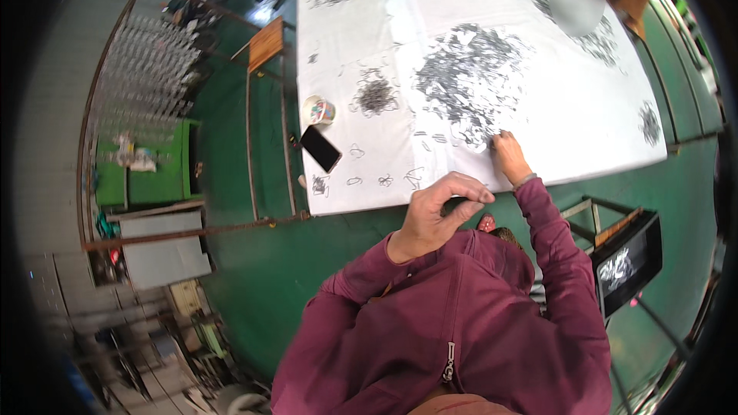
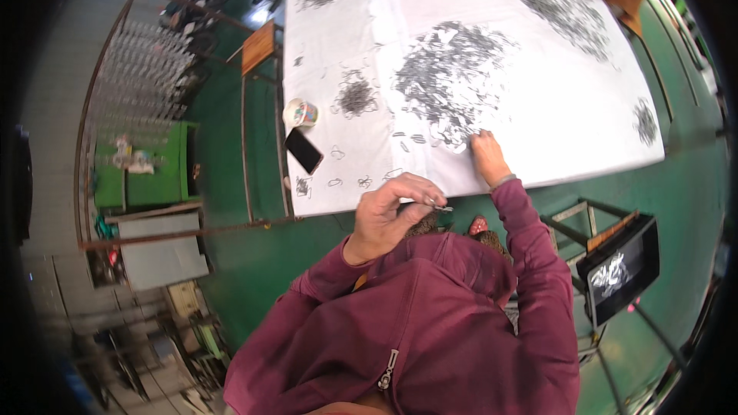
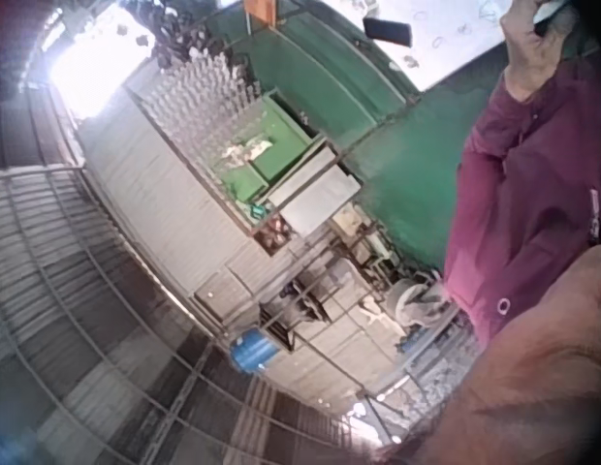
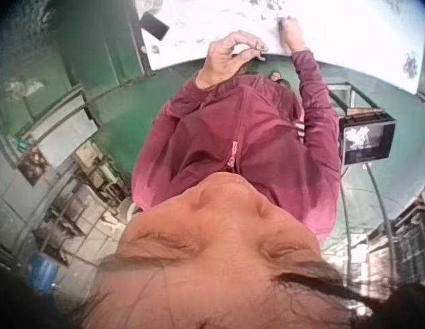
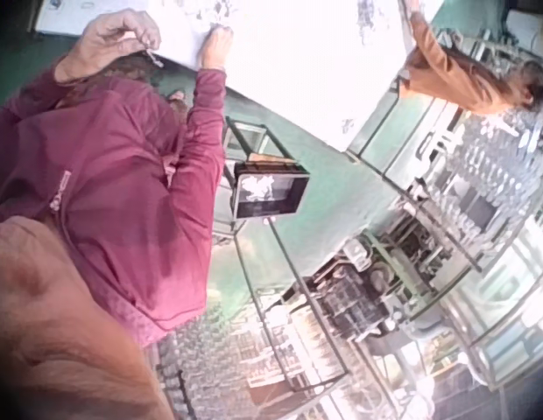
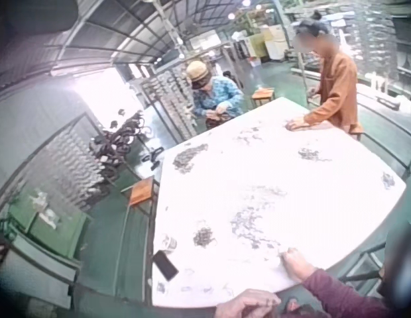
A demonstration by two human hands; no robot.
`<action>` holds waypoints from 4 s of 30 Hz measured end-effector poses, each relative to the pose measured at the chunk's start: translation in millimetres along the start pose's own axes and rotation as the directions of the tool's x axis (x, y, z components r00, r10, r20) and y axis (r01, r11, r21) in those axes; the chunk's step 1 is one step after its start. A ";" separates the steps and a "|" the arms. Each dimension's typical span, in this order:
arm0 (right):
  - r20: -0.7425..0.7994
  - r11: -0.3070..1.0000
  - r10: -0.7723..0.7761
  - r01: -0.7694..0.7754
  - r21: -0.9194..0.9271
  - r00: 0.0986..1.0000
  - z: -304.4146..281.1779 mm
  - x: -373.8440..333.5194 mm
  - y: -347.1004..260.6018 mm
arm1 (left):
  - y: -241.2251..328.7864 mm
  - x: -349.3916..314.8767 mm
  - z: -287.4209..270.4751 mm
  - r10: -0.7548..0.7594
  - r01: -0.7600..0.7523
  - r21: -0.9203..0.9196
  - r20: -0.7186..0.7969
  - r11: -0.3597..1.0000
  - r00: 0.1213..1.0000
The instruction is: The person stands at a table and repeatedly picks up small silver metallic pieces, links them together by hand, and places the assembled pieces onto a large white sheet. The person occasionally moves to a nearby hanging rack to retrieve more pieces and returns to continue assembling them on the table.
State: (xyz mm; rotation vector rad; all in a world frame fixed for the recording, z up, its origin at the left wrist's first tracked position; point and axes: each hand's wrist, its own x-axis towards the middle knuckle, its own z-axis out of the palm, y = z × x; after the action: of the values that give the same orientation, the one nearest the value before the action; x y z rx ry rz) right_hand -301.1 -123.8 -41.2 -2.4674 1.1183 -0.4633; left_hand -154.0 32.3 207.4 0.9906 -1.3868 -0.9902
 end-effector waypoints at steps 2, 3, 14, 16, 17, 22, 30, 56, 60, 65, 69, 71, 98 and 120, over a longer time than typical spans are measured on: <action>0.038 0.999 -0.018 0.019 -0.045 0.999 1.6 4.4 2.3 | -1.8 -2.6 -3.3 0.003 -0.003 0.017 -0.007 1.000 1.000; 0.047 0.997 -0.042 0.045 -0.061 0.998 2.3 6.0 2.8 | -1.2 -3.8 -4.8 -0.003 0.004 0.035 -0.009 0.999 1.000; 0.213 0.981 -0.090 0.050 0.186 0.973 28.2 14.4 63.2 | 3.4 -10.2 3.9 -0.006 0.009 0.050 -0.060 0.999 0.998; 0.201 0.970 -0.071 0.021 0.243 0.977 41.3 11.2 78.5 | 1.6 -13.3 7.9 -0.088 0.090 0.051 -0.043 0.995 0.995; 0.150 0.966 -0.167 0.131 0.225 0.975 32.7 8.8 71.7 | -1.7 -15.3 8.8 -0.085 0.087 0.035 -0.055 0.996 0.995; 0.027 0.749 0.245 -0.207 0.629 0.969 -66.9 -5.6 -22.3 | -2.1 -13.8 8.4 0.001 0.003 0.109 -0.043 0.994 0.999; -0.103 0.413 0.294 -0.029 0.910 0.950 -222.7 -31.3 -129.5 | -15.2 22.6 13.7 0.053 -0.049 0.153 -0.018 0.987 0.998; -0.480 0.441 0.637 0.226 0.869 0.603 -184.2 -132.7 -167.5 | -274.0 21.6 -258.6 -0.134 0.033 0.973 -0.002 0.230 0.991; -0.461 0.462 0.747 0.125 0.878 0.479 -164.5 -147.8 -176.6 | -276.9 12.8 -253.3 -0.023 -0.030 0.970 0.037 0.241 0.999; -0.421 0.450 0.746 0.076 0.890 0.516 -121.3 -156.8 -182.1 | -234.7 7.1 -212.8 0.046 0.186 0.735 -0.284 0.652 0.958; -0.320 0.400 0.780 -0.034 0.916 0.538 -88.3 -156.5 -202.9 | -163.3 -32.5 -116.9 -0.312 0.301 -0.168 -0.041 0.939 0.949; -0.287 0.379 0.752 -0.033 0.925 0.593 -70.7 -154.6 -209.9 | -125.4 -62.0 -72.4 -0.307 0.356 -0.390 0.184 0.849 0.934; -0.115 0.963 -0.065 0.032 -0.268 0.991 2.5 -37.4 -9.1 | -124.9 -117.9 -10.3 -0.095 0.106 -0.088 0.116 0.991 0.989; -0.313 0.483 0.586 -0.013 0.875 0.748 -32.1 -122.3 -188.9 | -149.2 -110.0 -33.5 0.007 -0.034 0.260 0.103 0.965 0.995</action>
State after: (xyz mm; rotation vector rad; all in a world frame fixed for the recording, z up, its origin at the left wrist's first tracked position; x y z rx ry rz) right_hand -271.6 77.5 60.0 -1.2017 1.1348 -1.3456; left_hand -112.0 91.7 33.6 1.1298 -1.6397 -0.8654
